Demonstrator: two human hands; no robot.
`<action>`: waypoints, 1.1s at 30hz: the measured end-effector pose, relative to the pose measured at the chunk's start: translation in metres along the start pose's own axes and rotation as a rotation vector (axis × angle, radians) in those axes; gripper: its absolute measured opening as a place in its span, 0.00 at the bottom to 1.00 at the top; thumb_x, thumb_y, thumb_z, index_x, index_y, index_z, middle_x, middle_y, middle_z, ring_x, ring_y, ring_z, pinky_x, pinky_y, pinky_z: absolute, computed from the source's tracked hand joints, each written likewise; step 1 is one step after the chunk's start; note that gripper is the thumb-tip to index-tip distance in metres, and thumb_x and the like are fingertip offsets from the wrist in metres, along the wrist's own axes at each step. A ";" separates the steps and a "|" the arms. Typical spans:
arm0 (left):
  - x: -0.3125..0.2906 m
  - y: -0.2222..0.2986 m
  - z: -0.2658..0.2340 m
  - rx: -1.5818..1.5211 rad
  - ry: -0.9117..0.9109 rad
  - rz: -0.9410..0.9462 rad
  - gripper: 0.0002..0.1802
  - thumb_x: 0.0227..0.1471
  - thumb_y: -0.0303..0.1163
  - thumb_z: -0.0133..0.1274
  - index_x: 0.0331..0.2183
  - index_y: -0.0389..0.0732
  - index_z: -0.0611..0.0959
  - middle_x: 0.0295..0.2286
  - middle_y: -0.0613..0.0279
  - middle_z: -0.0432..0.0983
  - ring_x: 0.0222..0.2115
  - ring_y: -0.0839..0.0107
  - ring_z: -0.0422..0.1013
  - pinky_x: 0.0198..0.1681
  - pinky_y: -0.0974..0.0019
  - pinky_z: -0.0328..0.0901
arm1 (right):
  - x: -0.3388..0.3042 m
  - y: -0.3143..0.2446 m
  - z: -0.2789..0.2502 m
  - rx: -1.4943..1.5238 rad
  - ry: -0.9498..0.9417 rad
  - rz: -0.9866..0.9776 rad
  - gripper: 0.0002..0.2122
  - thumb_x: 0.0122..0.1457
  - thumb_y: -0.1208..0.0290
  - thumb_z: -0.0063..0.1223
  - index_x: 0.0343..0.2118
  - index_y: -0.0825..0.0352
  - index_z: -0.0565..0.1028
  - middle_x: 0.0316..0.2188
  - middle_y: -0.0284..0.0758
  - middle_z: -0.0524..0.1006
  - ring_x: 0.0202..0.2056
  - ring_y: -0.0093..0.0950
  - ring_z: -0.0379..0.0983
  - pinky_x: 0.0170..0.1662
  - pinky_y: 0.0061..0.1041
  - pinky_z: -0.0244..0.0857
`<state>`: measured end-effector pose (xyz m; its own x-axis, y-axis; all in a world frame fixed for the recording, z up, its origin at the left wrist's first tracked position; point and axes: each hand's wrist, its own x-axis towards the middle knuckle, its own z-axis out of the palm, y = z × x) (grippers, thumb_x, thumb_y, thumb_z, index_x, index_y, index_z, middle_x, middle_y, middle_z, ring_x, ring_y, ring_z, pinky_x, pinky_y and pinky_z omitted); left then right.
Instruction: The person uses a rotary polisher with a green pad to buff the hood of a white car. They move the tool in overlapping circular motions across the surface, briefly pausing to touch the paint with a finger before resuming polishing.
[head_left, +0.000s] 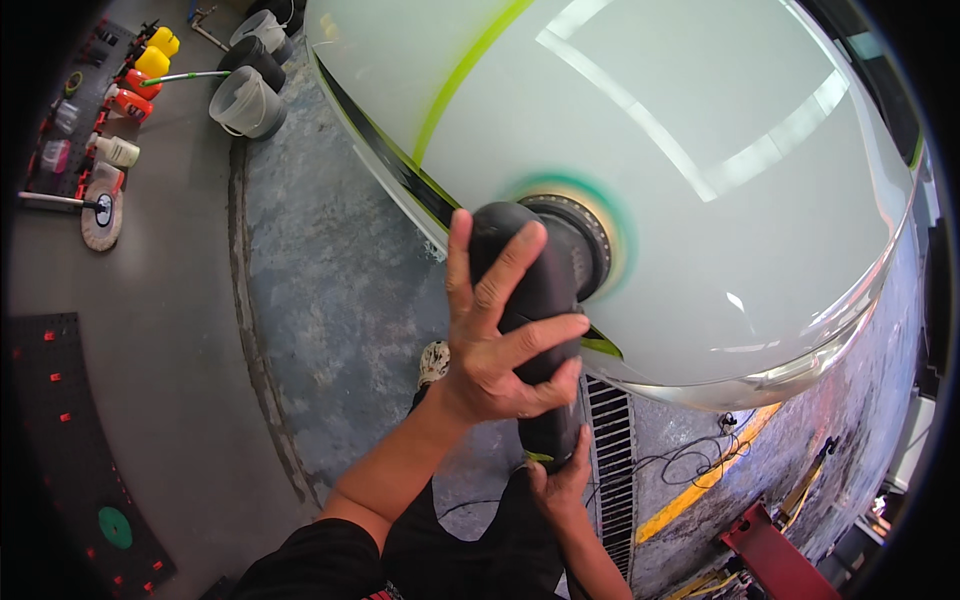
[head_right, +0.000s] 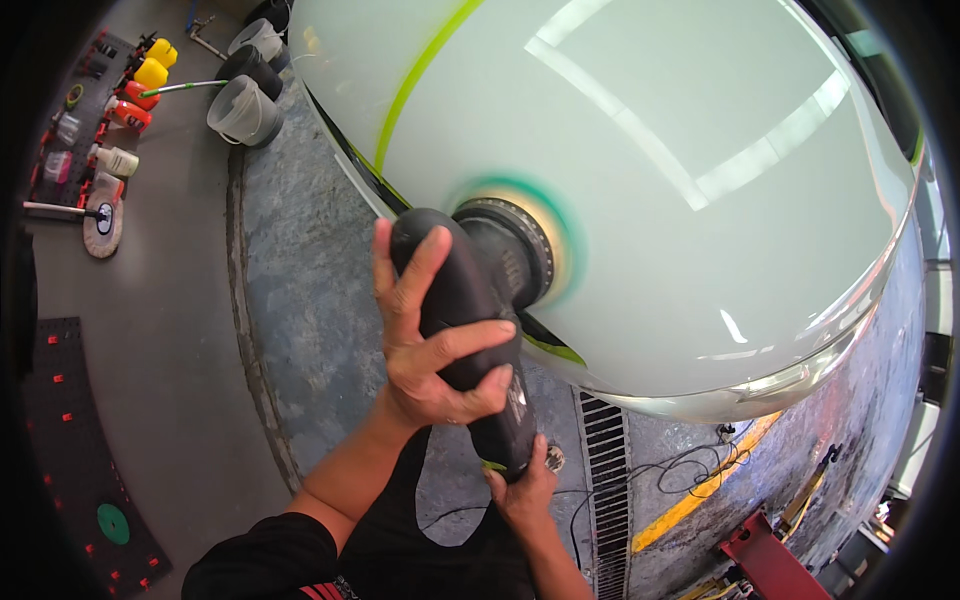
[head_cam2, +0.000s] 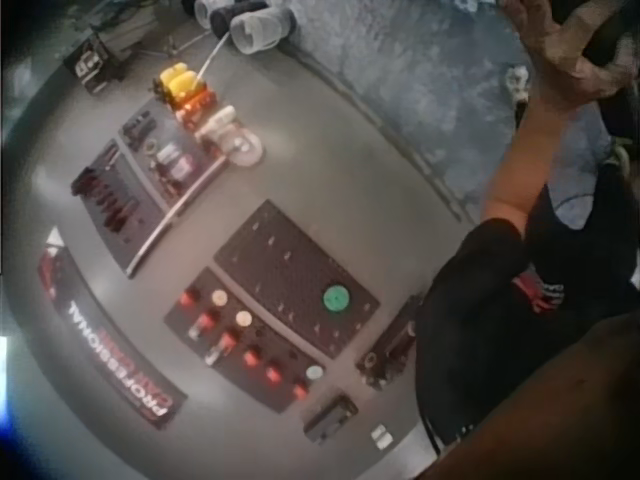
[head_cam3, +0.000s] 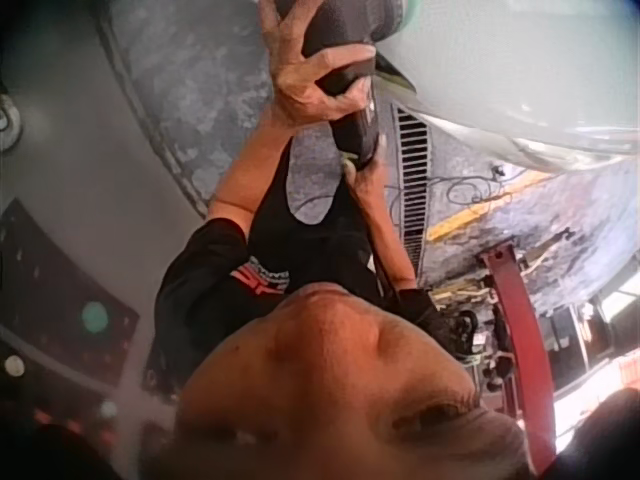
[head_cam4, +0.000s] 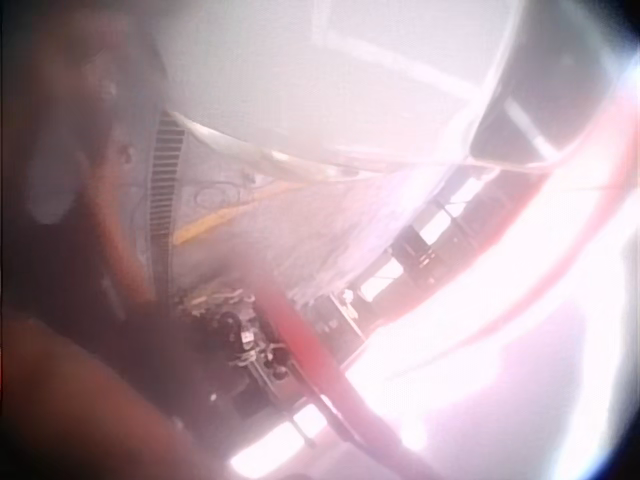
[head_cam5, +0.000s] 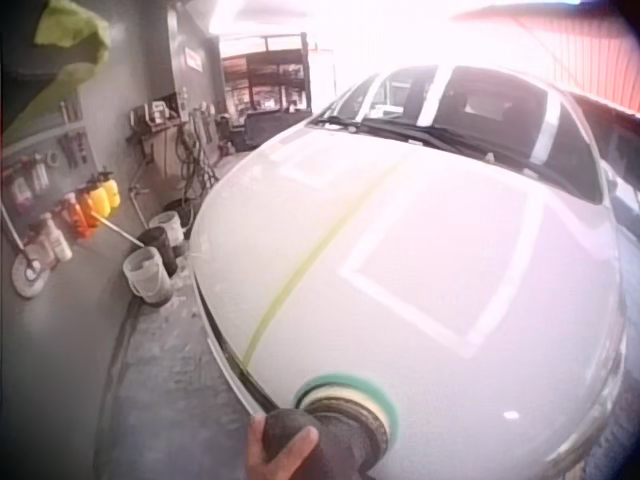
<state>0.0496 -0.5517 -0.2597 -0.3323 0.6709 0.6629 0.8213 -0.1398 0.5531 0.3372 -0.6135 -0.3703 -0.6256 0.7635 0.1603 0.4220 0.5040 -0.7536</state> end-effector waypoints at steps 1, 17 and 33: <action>0.004 -0.014 -0.008 -0.012 0.029 -0.013 0.19 0.37 0.42 0.69 0.37 0.54 0.92 0.69 0.42 0.63 0.72 0.35 0.53 0.75 0.25 0.37 | 0.004 -0.007 0.008 -0.023 -0.061 0.062 0.58 0.47 0.67 0.81 0.75 0.72 0.49 0.39 0.52 0.82 0.32 0.52 0.83 0.32 0.42 0.76; 0.066 -0.049 -0.023 0.033 0.013 0.049 0.17 0.43 0.37 0.63 0.38 0.47 0.91 0.71 0.41 0.60 0.74 0.33 0.45 0.76 0.34 0.41 | 0.092 -0.062 0.009 0.075 -0.022 -0.010 0.52 0.52 0.64 0.77 0.77 0.57 0.53 0.40 0.44 0.75 0.27 0.44 0.79 0.26 0.39 0.74; 0.095 0.136 0.100 -0.269 -0.201 0.078 0.11 0.32 0.32 0.70 0.25 0.44 0.89 0.69 0.62 0.68 0.73 0.33 0.50 0.69 0.30 0.59 | -0.019 -0.039 -0.085 0.516 0.271 0.414 0.46 0.75 0.52 0.50 0.78 0.53 0.26 0.44 0.42 0.71 0.25 0.24 0.68 0.28 0.24 0.66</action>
<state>0.1761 -0.4340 -0.1722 -0.1533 0.7772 0.6103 0.6799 -0.3653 0.6359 0.3890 -0.6132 -0.2898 -0.2676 0.9581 -0.1018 0.1836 -0.0530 -0.9816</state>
